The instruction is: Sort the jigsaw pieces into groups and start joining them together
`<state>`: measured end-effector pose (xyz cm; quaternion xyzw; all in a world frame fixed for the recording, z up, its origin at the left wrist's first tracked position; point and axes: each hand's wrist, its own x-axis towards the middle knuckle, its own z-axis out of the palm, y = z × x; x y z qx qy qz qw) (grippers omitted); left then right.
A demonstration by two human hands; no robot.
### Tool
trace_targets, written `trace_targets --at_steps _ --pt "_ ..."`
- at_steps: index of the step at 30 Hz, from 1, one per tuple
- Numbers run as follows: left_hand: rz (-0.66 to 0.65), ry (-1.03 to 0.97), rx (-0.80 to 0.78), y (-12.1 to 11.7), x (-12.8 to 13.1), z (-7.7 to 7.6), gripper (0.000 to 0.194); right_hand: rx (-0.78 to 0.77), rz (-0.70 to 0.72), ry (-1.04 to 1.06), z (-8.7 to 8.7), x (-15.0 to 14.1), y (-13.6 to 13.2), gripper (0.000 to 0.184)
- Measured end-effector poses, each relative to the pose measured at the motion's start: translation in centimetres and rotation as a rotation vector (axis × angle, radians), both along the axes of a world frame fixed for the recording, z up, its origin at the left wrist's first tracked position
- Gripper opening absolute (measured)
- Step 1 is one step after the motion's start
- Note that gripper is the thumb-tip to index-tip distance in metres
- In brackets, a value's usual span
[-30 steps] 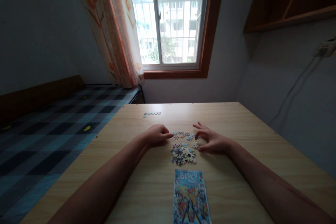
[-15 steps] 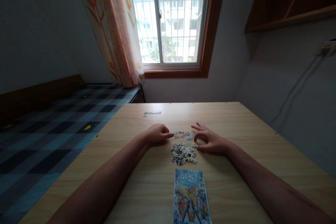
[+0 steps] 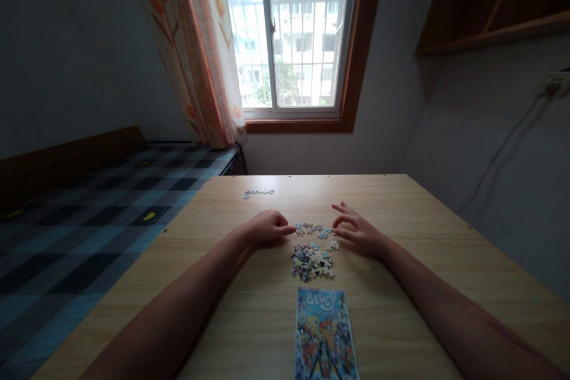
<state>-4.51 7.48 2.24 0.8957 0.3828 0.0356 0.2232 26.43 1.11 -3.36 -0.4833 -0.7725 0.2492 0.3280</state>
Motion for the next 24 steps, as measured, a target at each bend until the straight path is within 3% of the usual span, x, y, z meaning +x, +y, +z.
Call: trace_targets --at_steps 10,18,24 --pt "0.014 -0.002 0.007 0.0 0.0 -0.1 0.057 0.099 -0.287 0.038 -1.1 -0.1 0.9 0.021" --pt "0.015 -0.014 -0.006 0.0 0.0 -0.1 0.057 0.053 -0.052 -0.026 -0.1 -0.2 -0.4 0.018" --pt "0.017 0.0 0.017 0.0 0.0 -0.1 0.057 0.056 -0.131 -0.058 -0.1 -0.8 -0.4 0.015"
